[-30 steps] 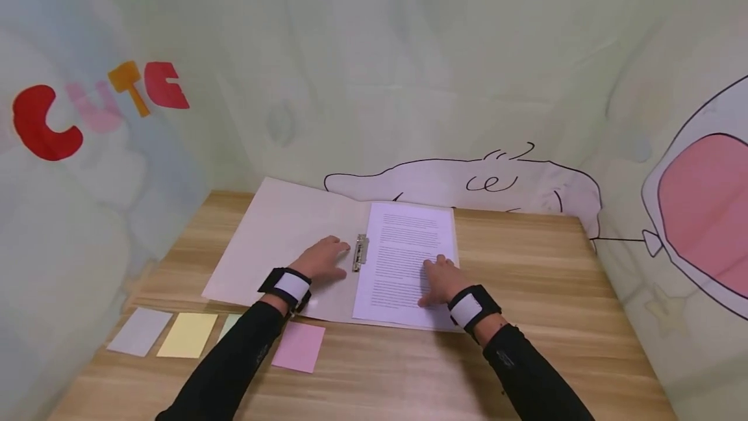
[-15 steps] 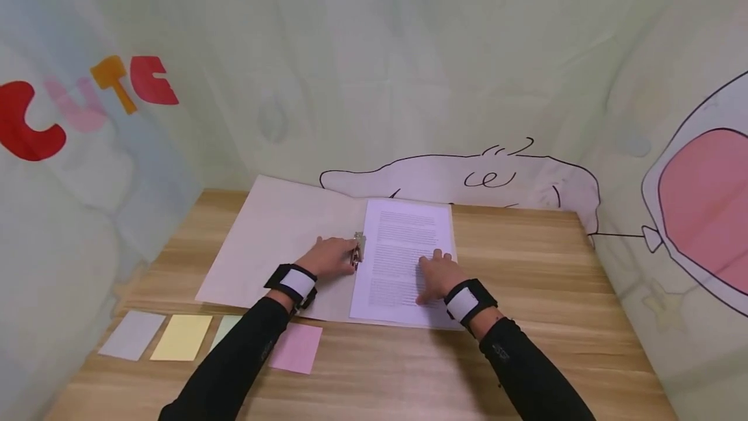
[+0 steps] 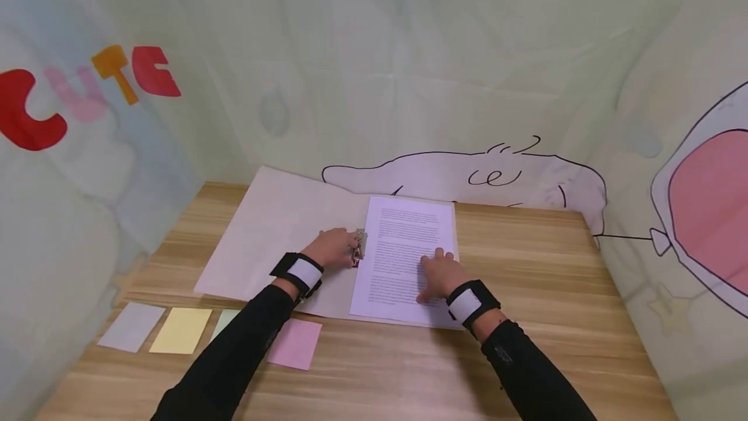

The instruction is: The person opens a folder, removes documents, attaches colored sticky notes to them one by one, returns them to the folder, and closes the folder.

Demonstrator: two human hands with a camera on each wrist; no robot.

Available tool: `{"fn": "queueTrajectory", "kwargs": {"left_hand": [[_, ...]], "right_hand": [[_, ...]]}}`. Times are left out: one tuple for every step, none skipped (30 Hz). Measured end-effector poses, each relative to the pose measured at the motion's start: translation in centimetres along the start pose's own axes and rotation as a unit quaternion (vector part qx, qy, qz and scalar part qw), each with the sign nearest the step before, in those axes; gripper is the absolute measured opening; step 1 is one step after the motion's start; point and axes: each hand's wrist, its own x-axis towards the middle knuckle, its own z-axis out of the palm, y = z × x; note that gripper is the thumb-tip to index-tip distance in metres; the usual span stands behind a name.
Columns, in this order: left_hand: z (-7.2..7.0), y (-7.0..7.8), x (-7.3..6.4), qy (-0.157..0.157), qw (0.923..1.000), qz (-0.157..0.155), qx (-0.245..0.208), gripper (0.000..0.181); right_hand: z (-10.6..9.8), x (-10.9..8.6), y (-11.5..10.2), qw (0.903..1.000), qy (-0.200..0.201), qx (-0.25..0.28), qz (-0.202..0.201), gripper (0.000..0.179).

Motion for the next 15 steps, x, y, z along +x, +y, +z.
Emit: {"fn": "queueTrajectory", "kwargs": {"left_hand": [[-0.03,0.09,0.11,0.002,1.0000,-0.001,-0.001,0.015],[-0.08,0.17,0.19,0.005,1.0000,-0.002,-0.003,0.016],[-0.12,0.22,0.27,0.008,0.9999,-0.005,-0.004,0.017],[-0.15,0.25,0.35,0.011,0.9999,-0.009,-0.004,0.019],[-0.19,0.26,0.42,0.012,0.9999,-0.012,-0.003,0.020],[-0.20,0.25,0.49,0.012,0.9998,-0.016,-0.001,0.021],[-0.19,0.23,0.55,0.013,0.9997,-0.018,0.001,0.022],[-0.17,0.20,0.62,0.013,0.9997,-0.020,0.003,0.023],[-0.13,0.17,0.69,0.013,0.9997,-0.021,0.004,0.024],[-0.09,0.14,0.76,0.014,0.9997,-0.020,0.002,0.024],[-0.06,0.11,0.81,0.014,0.9997,-0.018,-0.001,0.024],[-0.02,0.10,0.87,0.014,0.9998,-0.016,-0.003,0.024],[0.01,0.09,0.90,0.014,0.9998,-0.014,-0.007,0.024],[0.05,0.08,0.94,0.014,0.9998,-0.010,-0.010,0.023],[0.03,0.05,0.90,0.014,0.9998,-0.007,-0.011,0.023]], "right_hand": [[0.00,-0.04,0.06,1.0000,0.002,-0.003,0.000,0.077],[-0.01,-0.05,0.09,1.0000,0.004,-0.005,0.000,0.077],[-0.01,-0.05,0.13,0.9999,0.006,-0.009,-0.001,0.077],[-0.01,-0.03,0.15,0.9999,0.008,-0.012,-0.003,0.077],[-0.01,-0.01,0.16,0.9999,0.007,-0.012,-0.004,0.077],[-0.03,0.02,0.14,0.9999,0.007,-0.014,-0.006,0.077],[-0.03,0.07,0.12,0.9999,0.006,-0.014,-0.007,0.077],[0.00,0.09,0.11,0.9999,0.005,-0.015,-0.007,0.077],[0.04,0.11,0.12,0.9999,0.003,-0.015,-0.007,0.077],[0.07,0.13,0.12,0.9999,0.000,-0.014,-0.006,0.077],[0.08,0.12,0.12,0.9999,-0.002,-0.014,-0.005,0.077],[0.13,0.14,0.15,0.9999,-0.003,-0.016,-0.004,0.077],[0.18,0.15,0.18,0.9999,-0.003,-0.016,-0.003,0.077],[0.22,0.15,0.22,0.9998,-0.003,-0.019,-0.003,0.078],[0.23,0.16,0.24,0.9998,-0.003,-0.022,-0.003,0.078]]}}
